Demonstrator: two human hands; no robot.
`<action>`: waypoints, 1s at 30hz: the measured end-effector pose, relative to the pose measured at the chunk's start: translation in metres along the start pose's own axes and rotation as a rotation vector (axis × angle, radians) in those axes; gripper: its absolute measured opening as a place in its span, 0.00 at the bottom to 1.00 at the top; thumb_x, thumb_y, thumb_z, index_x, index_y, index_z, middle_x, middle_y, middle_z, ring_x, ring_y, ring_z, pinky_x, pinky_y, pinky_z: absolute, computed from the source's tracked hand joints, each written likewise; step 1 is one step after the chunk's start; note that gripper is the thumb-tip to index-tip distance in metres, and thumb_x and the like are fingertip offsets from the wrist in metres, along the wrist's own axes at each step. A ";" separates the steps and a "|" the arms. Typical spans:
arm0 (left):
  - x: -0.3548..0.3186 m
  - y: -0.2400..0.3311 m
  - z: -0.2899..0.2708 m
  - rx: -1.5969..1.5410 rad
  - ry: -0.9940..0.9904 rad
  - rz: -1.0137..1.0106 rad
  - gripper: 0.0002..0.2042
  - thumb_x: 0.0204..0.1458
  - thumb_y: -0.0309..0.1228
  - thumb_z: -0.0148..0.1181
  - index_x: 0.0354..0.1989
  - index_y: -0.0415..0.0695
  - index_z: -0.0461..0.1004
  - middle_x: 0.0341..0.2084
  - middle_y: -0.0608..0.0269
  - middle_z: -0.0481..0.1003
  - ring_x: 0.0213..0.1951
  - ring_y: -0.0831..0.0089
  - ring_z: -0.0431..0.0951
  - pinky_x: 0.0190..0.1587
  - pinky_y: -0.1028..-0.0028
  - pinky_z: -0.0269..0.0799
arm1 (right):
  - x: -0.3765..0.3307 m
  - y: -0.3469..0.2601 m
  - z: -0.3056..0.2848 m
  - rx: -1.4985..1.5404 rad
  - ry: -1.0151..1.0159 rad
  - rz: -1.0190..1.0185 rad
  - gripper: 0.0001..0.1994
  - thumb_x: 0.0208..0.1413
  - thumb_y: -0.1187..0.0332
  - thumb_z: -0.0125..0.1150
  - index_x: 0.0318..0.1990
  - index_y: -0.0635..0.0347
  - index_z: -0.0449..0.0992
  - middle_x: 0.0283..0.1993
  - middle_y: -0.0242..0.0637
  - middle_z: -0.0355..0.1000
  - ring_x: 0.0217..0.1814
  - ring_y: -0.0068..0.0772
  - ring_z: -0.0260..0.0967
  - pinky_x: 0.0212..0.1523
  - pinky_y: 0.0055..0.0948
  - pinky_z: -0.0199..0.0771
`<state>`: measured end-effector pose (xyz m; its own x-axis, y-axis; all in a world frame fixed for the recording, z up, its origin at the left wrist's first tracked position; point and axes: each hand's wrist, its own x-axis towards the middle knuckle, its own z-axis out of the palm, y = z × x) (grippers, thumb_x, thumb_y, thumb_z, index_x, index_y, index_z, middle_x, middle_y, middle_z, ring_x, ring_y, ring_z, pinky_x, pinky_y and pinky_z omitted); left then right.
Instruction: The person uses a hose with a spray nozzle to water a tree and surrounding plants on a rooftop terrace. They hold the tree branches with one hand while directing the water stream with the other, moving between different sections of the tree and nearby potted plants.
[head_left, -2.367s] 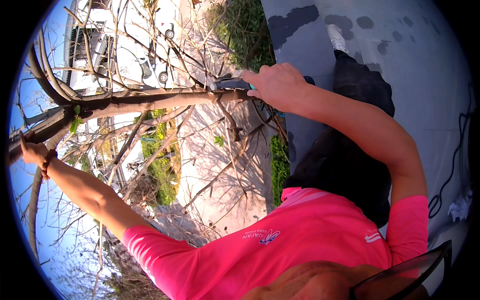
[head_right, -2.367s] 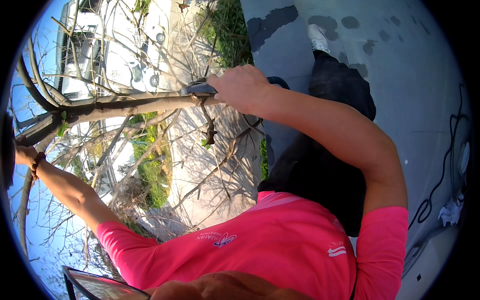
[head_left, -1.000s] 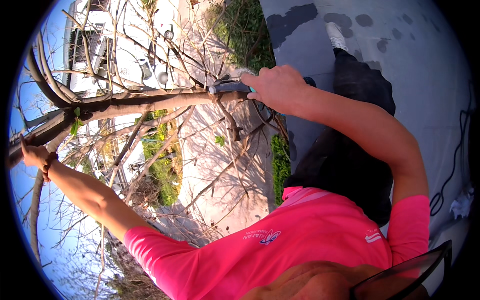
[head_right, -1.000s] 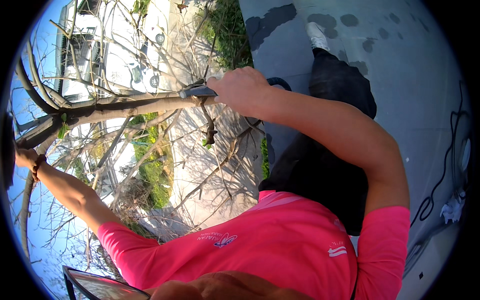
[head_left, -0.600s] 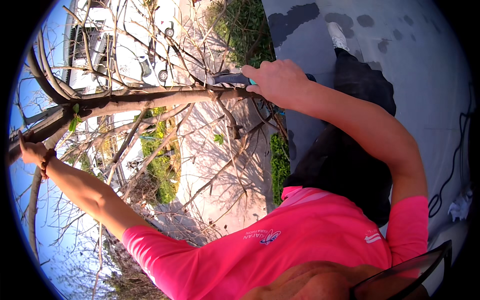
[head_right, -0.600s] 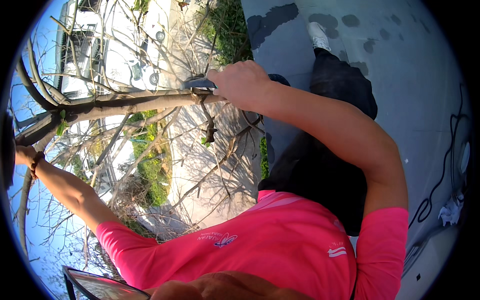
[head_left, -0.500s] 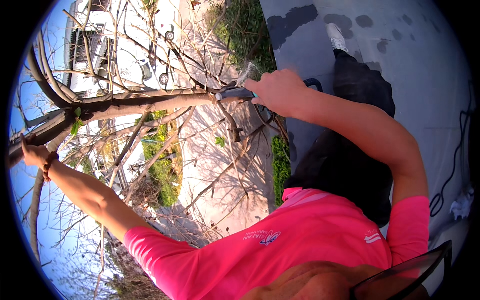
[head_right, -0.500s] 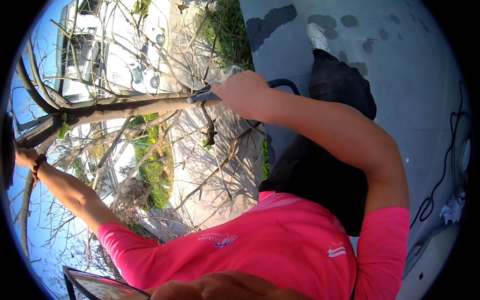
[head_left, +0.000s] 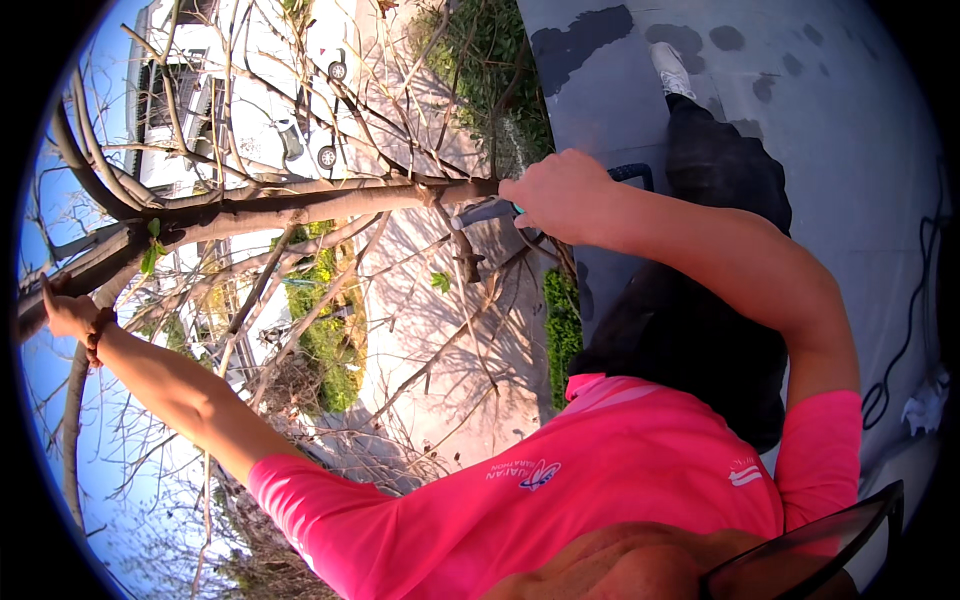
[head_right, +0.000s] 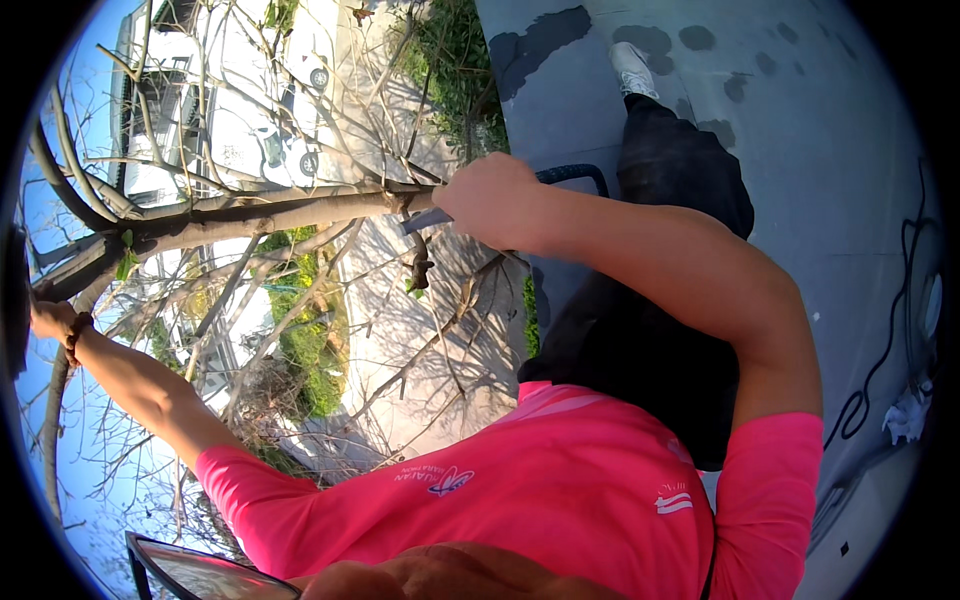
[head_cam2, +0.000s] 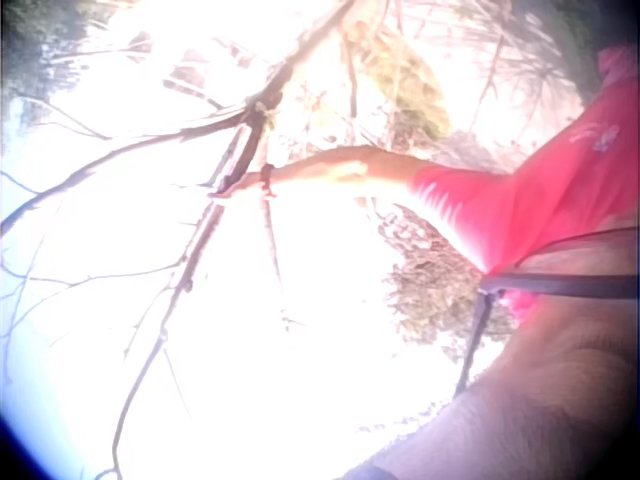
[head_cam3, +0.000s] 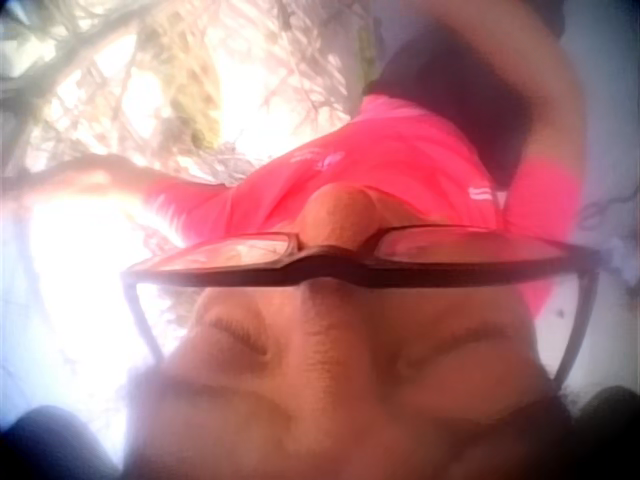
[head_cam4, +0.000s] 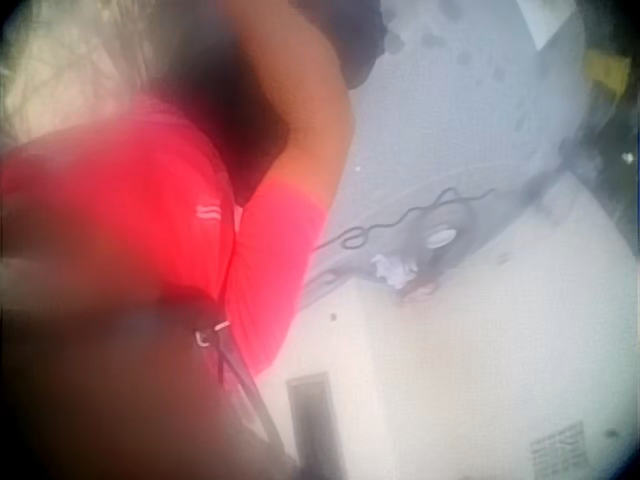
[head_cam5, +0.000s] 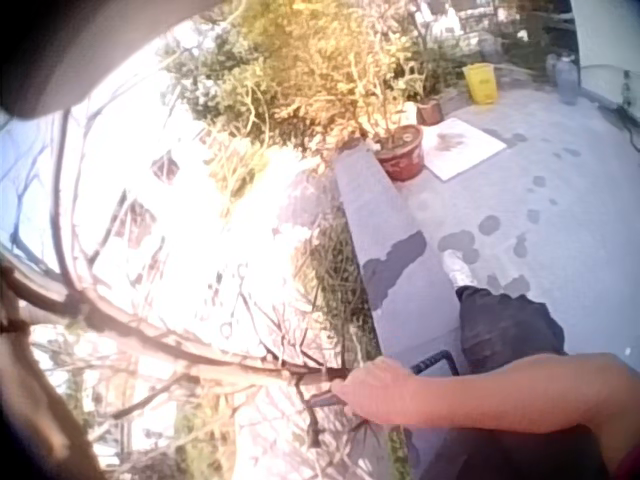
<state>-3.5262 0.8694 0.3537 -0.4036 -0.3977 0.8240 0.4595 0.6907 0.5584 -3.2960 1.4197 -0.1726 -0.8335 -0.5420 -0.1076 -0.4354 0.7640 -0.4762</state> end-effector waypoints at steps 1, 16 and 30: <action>0.005 -0.003 -0.003 0.007 0.004 -0.013 0.17 0.59 0.19 0.58 0.52 0.51 0.85 0.33 0.63 0.86 0.38 0.79 0.81 0.49 0.74 0.77 | 0.001 -0.002 0.002 0.004 -0.054 -0.010 0.18 0.64 0.51 0.63 0.52 0.54 0.75 0.35 0.46 0.80 0.42 0.53 0.81 0.39 0.50 0.78; 0.022 -0.024 -0.035 0.621 -0.087 0.622 0.15 0.53 0.19 0.64 0.49 0.43 0.84 0.32 0.59 0.86 0.38 0.77 0.83 0.47 0.75 0.80 | 0.001 -0.017 0.002 0.033 -0.221 -0.040 0.15 0.61 0.56 0.67 0.48 0.54 0.80 0.40 0.42 0.81 0.45 0.50 0.81 0.44 0.48 0.79; 0.043 -0.031 -0.026 0.265 -0.092 0.233 0.36 0.44 0.10 0.56 0.63 0.57 0.78 0.36 0.66 0.87 0.40 0.75 0.85 0.50 0.75 0.80 | 0.001 -0.008 0.008 0.022 -0.057 -0.057 0.18 0.65 0.52 0.61 0.52 0.54 0.74 0.36 0.45 0.80 0.40 0.55 0.80 0.37 0.50 0.78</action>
<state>-3.5370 0.8149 0.3748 -0.3870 -0.1636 0.9075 0.3314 0.8937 0.3024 -3.2911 1.4106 -0.1760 -0.7863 -0.6043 -0.1287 -0.4737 0.7234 -0.5022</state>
